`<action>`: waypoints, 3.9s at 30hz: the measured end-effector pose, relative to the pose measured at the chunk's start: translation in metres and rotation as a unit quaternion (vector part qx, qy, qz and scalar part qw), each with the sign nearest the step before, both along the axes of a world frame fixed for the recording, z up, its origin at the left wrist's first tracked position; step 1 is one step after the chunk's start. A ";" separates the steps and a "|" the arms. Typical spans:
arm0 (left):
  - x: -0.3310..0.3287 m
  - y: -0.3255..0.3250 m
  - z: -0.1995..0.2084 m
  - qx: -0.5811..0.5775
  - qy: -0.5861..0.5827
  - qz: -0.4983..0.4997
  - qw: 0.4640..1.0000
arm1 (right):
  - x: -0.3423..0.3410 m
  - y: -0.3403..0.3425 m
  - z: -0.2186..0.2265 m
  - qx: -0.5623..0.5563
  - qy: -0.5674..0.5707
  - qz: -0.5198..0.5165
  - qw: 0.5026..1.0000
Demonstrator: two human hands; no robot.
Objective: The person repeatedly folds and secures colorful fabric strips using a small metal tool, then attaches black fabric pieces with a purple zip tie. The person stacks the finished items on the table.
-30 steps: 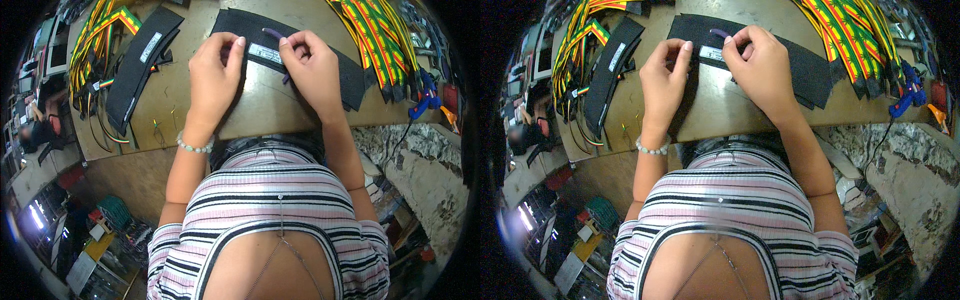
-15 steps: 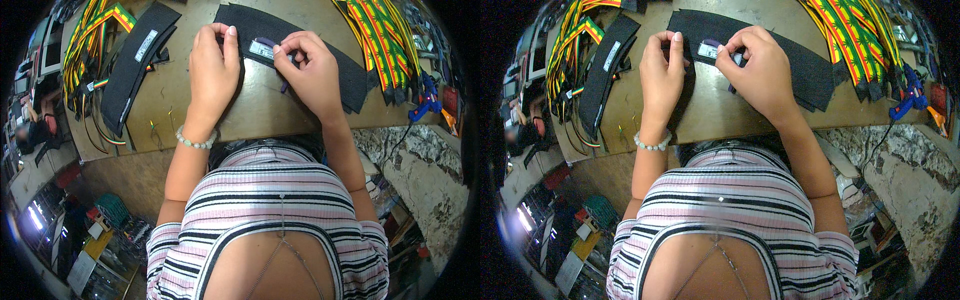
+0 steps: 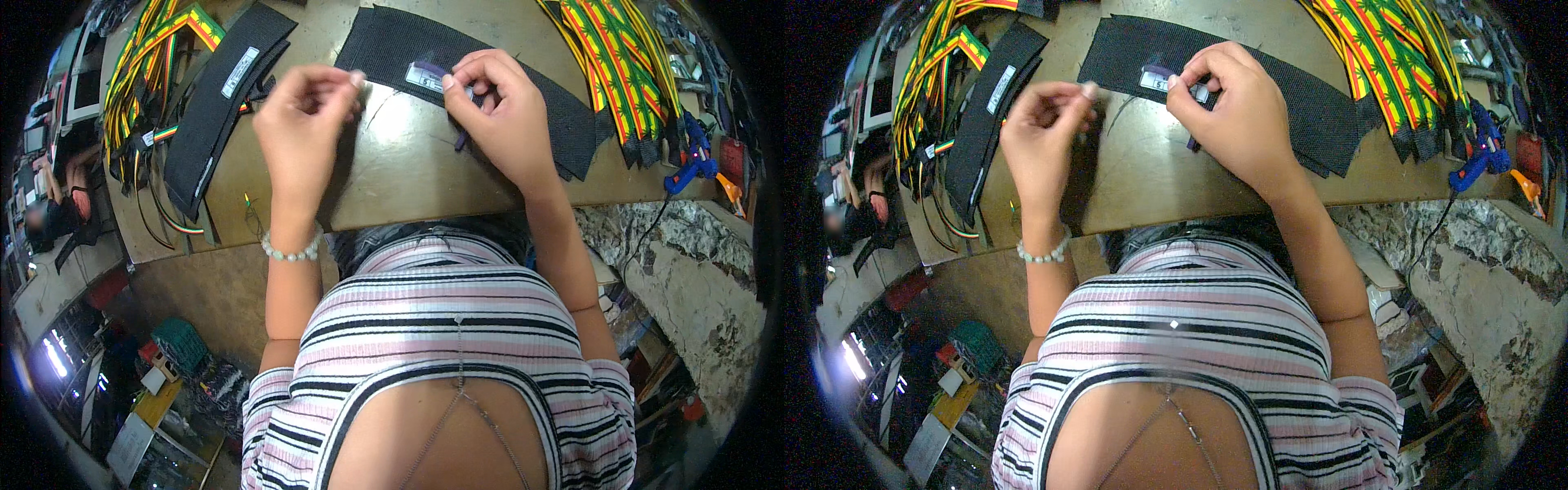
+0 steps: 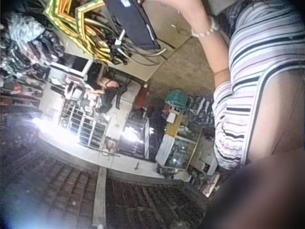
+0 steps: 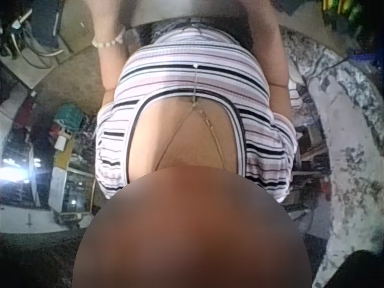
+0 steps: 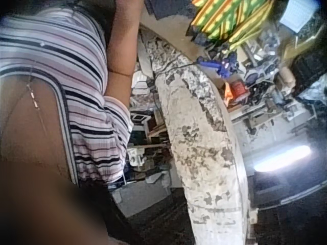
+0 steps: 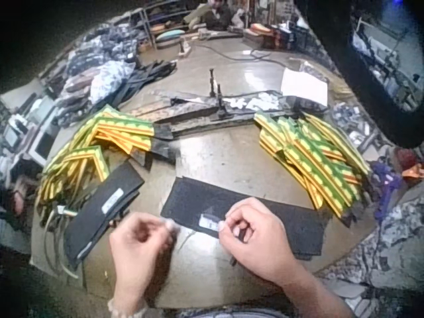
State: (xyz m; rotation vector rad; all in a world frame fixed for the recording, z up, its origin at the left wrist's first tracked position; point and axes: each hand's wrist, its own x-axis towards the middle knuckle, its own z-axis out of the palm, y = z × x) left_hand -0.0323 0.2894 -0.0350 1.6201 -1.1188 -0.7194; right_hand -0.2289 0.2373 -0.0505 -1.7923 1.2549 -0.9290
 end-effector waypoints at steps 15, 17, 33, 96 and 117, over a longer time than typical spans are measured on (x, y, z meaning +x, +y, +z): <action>-0.022 0.008 -0.011 -0.026 -0.231 -0.085 0.969 | -0.002 0.005 0.001 -0.099 0.056 0.053 0.992; -0.022 0.008 -0.012 -0.023 -0.225 -0.083 0.971 | -0.002 0.005 0.001 -0.097 0.057 0.056 0.992; 0.019 0.037 0.001 0.041 -0.279 0.056 0.958 | -0.048 -0.003 0.018 0.058 -0.346 -0.050 0.935; -0.102 0.011 -0.001 0.002 -0.218 -0.250 0.943 | -0.094 0.040 -0.006 -0.035 -0.069 0.001 0.997; -0.120 0.002 -0.006 -0.099 -0.298 -0.292 0.903 | -0.111 0.049 -0.004 0.134 -0.233 -0.067 0.961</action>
